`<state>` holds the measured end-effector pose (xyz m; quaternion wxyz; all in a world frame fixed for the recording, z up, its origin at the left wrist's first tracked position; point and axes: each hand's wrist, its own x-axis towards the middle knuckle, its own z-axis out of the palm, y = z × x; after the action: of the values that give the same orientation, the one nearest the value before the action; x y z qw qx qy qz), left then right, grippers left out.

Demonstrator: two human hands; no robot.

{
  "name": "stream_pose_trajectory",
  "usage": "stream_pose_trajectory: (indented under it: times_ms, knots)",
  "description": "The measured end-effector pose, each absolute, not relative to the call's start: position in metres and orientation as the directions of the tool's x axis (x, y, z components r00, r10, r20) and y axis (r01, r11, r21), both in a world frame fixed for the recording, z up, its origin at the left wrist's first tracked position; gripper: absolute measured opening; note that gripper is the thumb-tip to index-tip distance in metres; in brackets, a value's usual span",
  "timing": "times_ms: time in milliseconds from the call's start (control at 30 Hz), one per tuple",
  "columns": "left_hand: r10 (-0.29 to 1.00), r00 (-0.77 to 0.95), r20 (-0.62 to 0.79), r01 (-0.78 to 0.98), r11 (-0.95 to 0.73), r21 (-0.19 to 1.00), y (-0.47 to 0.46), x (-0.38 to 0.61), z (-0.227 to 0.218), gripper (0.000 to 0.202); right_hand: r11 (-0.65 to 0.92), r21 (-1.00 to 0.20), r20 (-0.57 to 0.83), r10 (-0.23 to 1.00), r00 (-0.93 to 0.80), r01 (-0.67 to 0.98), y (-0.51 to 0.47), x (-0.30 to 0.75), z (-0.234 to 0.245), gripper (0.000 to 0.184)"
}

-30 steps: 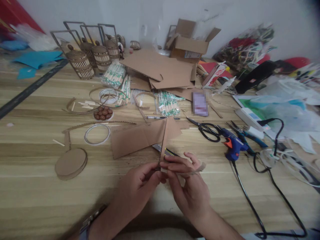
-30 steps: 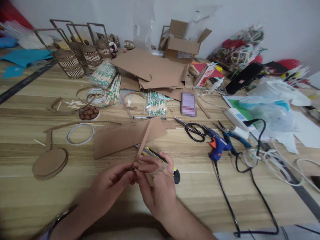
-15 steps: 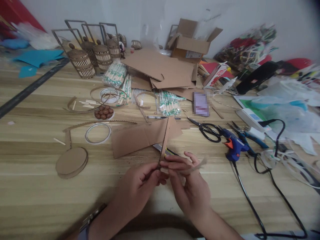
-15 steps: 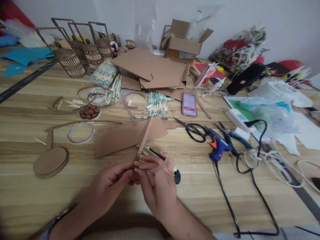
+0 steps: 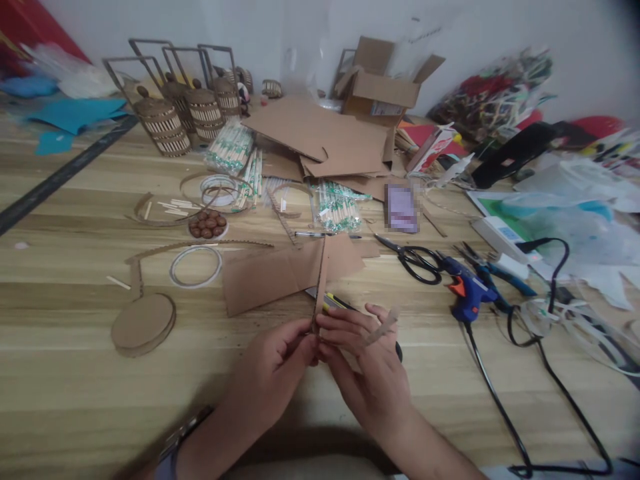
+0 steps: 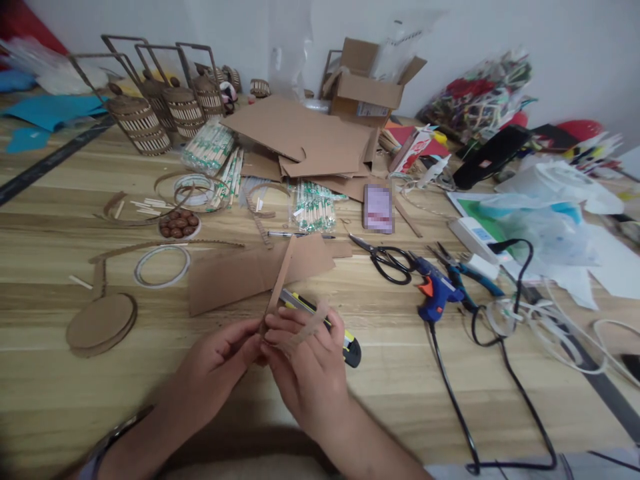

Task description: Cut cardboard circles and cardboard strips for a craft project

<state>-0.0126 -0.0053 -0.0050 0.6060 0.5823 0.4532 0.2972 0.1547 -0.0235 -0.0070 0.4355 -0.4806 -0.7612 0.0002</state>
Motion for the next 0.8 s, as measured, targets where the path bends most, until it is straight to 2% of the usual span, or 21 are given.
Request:
stream_pose_trajectory:
  times_ms: [300,467,633,800]
  knots:
    - [0.84,0.477,-0.258,0.078,0.253,0.964,-0.0102,-0.0099,-0.0035,0.034,0.485,-0.517,0.616,0.783,-0.087,0.705,-0.0219,0.162,0.0006,0.015]
    - [0.853,0.466,-0.234,0.083,0.221,0.972,-0.0071,-0.0102,-0.0019,0.034,0.547,-0.479,0.657,0.742,-0.133,0.687,-0.0235,0.1585,-0.0007,0.018]
    - [0.879,0.436,-0.192,0.147,0.141,0.979,-0.0037,-0.0108,-0.0031,0.038,0.543,-0.42,0.654,0.737,-0.171,0.727,-0.0233,0.1552,-0.0045,0.008]
    - [0.867,0.46,-0.191,0.151,0.136,0.979,-0.0049,-0.0109,-0.0034,0.037,0.542,-0.392,0.662,0.727,-0.182,0.743,-0.0226,0.1575,-0.0042,0.014]
